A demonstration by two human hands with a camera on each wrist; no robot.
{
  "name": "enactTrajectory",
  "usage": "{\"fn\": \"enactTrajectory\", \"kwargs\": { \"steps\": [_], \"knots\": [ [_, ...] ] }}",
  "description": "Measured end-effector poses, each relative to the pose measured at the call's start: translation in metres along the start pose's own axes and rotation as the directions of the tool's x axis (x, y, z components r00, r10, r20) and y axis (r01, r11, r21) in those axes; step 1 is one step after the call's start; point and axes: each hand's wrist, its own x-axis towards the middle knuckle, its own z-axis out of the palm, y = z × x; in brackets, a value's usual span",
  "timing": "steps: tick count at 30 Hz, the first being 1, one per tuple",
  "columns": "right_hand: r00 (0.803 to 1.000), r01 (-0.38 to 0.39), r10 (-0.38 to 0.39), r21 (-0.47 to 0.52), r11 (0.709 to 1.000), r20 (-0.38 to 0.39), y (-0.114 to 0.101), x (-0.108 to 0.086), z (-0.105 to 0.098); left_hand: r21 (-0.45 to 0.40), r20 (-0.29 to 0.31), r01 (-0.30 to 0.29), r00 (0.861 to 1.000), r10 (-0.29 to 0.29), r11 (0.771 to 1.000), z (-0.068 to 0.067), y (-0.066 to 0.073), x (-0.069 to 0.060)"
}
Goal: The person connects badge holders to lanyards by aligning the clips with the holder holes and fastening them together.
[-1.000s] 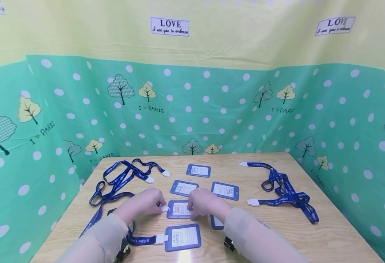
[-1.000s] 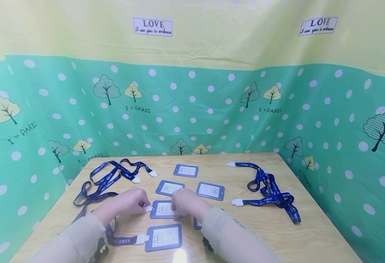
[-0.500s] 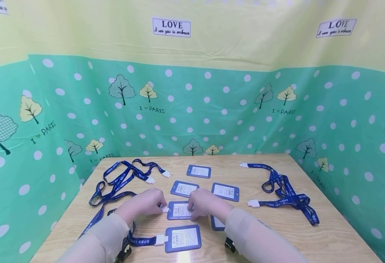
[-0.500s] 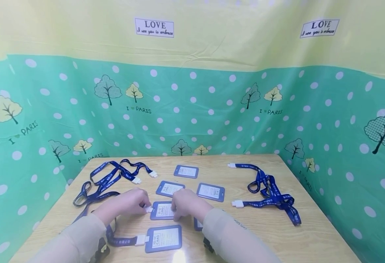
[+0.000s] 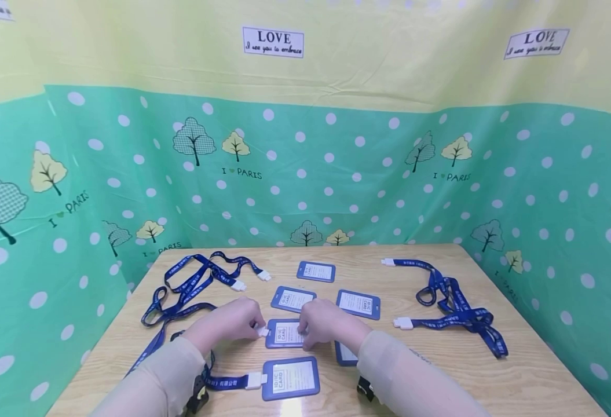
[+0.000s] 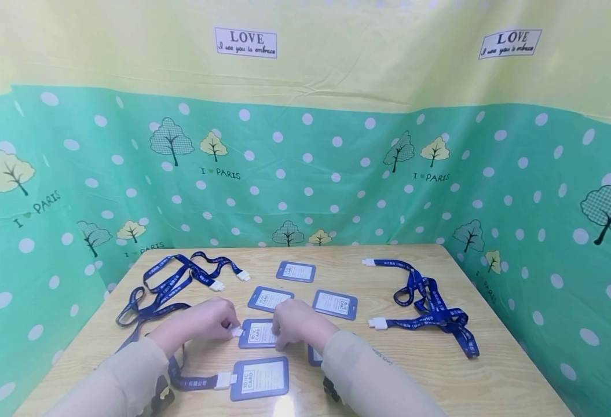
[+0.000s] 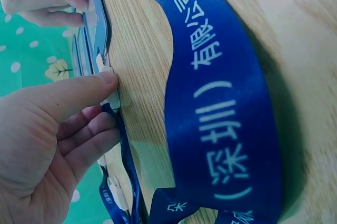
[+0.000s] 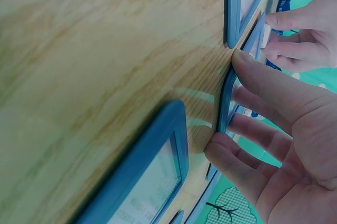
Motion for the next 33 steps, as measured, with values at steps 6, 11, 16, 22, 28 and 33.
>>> {"fn": "enactTrajectory", "kwargs": {
  "steps": [6,11,16,22,28,33],
  "knots": [
    [1.0,0.002,-0.002,-0.006,1.0,-0.002,-0.0001,-0.0012,-0.0002,-0.002,0.002,0.0,1.0,0.0,1.0,-0.0005,0.0008,-0.0005],
    [1.0,-0.016,0.015,0.013,1.0,0.01,0.0001,-0.001,-0.0011,-0.007,0.009,0.001,1.0,-0.001,1.0,-0.0018,0.0026,0.0001],
    [1.0,-0.023,0.023,0.02,1.0,0.005,-0.0001,-0.0006,-0.0017,0.003,0.007,0.0,1.0,0.0,1.0,-0.0027,0.0028,0.0001],
    [1.0,-0.028,0.028,0.024,0.999,0.01,-0.001,-0.0012,-0.0002,0.001,0.006,-0.004,1.0,0.004,1.0,-0.0019,0.0026,-0.001],
    [1.0,-0.024,0.024,0.022,0.999,0.01,-0.0013,-0.0005,0.0001,-0.001,0.0,0.007,1.0,-0.007,1.0,-0.0014,0.0034,-0.0017],
    [1.0,-0.02,0.02,0.016,1.0,0.008,-0.0008,0.0,0.0007,-0.002,0.003,0.017,1.0,-0.017,1.0,-0.0011,0.0049,-0.0014]
  ]
}}
